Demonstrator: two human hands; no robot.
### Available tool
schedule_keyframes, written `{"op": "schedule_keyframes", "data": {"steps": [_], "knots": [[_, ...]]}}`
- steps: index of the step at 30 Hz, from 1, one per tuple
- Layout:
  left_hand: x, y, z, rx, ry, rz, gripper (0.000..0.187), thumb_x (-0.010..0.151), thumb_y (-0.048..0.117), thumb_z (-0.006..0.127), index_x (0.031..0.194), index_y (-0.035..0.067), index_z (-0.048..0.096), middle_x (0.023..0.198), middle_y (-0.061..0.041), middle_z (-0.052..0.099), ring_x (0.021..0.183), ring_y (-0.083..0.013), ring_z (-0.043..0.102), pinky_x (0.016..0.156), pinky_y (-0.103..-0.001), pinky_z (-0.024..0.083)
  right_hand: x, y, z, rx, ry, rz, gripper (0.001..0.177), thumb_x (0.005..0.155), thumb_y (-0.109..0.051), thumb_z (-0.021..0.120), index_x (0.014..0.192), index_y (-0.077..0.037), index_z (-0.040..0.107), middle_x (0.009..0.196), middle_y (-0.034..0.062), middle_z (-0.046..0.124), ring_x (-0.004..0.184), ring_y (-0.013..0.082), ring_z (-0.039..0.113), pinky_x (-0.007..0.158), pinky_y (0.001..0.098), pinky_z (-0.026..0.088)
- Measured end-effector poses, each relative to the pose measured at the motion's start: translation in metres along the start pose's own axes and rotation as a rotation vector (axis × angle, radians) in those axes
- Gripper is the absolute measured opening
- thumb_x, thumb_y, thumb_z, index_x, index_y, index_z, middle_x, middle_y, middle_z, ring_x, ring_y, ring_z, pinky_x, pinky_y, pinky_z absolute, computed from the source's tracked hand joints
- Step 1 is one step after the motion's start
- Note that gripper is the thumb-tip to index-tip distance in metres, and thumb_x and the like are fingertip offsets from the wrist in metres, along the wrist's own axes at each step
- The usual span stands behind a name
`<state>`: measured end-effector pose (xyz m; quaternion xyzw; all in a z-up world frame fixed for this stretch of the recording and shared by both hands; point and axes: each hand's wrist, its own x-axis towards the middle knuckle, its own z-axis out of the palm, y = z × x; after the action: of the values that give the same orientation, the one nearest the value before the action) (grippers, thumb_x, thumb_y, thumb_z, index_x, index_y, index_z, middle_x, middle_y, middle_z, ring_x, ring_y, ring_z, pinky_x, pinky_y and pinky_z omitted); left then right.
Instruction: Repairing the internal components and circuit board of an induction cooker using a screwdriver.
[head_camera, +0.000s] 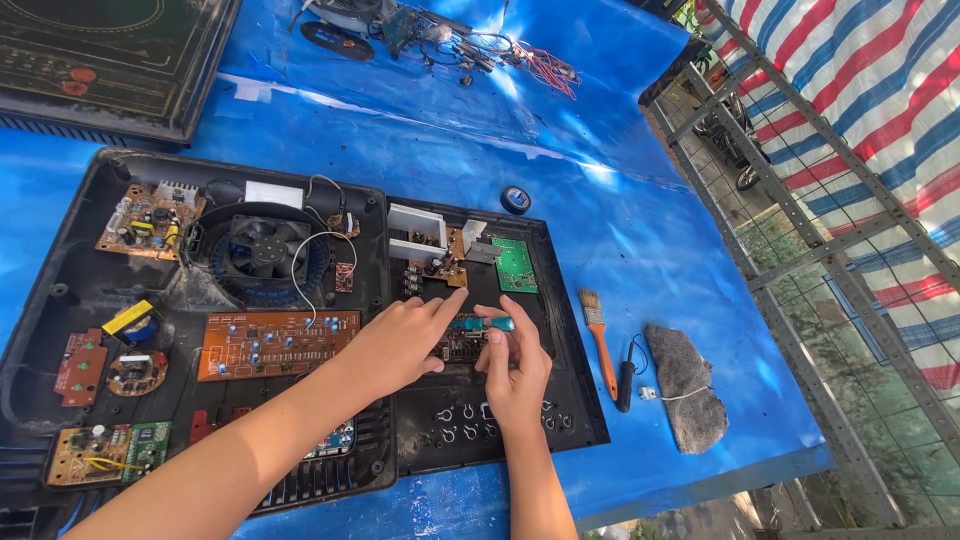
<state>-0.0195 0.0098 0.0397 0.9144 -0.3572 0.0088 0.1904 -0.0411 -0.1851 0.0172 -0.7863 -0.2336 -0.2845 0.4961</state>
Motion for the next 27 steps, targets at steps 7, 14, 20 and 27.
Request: {"op": "schedule_keyframes", "data": {"steps": [7, 14, 20, 27], "knots": [[-0.0010, 0.0026, -0.0016, -0.002, 0.017, -0.015, 0.096, 0.084, 0.021, 0.083, 0.157, -0.007, 0.029, 0.125, -0.030, 0.065, 0.109, -0.0438, 0.070, 0.088, -0.050, 0.059, -0.0018, 0.0050, -0.0018, -0.001, 0.051, -0.028, 0.029, 0.103, -0.002, 0.057, 0.131, 0.005, 0.059, 0.104, 0.0220, 0.080, 0.045, 0.0165, 0.066, 0.046, 0.0305, 0.055], [0.0011, -0.0012, 0.0030, 0.030, 0.024, -0.006, 0.096, 0.084, 0.024, 0.084, 0.157, -0.006, 0.029, 0.123, -0.028, 0.066, 0.107, -0.0414, 0.071, 0.087, -0.048, 0.060, -0.0033, 0.0069, -0.0038, -0.011, 0.073, -0.022, 0.028, 0.101, -0.002, 0.060, 0.128, 0.004, 0.060, 0.101, 0.0208, 0.080, 0.044, 0.0167, 0.066, 0.045, 0.0304, 0.054], [0.0011, -0.0015, 0.0048, 0.019, 0.018, -0.009, 0.096, 0.085, 0.023, 0.083, 0.157, -0.008, 0.028, 0.122, -0.029, 0.066, 0.107, -0.0419, 0.070, 0.087, -0.048, 0.060, -0.0018, 0.0040, -0.0029, -0.025, 0.075, 0.001, 0.025, 0.099, -0.003, 0.064, 0.124, 0.003, 0.062, 0.098, 0.0208, 0.081, 0.044, 0.0176, 0.066, 0.046, 0.0311, 0.054], [0.0019, -0.0029, 0.0056, 0.019, 0.020, -0.002, 0.096, 0.084, 0.023, 0.083, 0.157, -0.008, 0.028, 0.121, -0.029, 0.067, 0.106, -0.0419, 0.071, 0.086, -0.048, 0.060, -0.0024, 0.0027, -0.0014, -0.036, 0.099, -0.015, 0.023, 0.098, -0.004, 0.067, 0.121, 0.001, 0.064, 0.097, 0.0187, 0.081, 0.046, 0.0170, 0.067, 0.045, 0.0301, 0.054]]}}
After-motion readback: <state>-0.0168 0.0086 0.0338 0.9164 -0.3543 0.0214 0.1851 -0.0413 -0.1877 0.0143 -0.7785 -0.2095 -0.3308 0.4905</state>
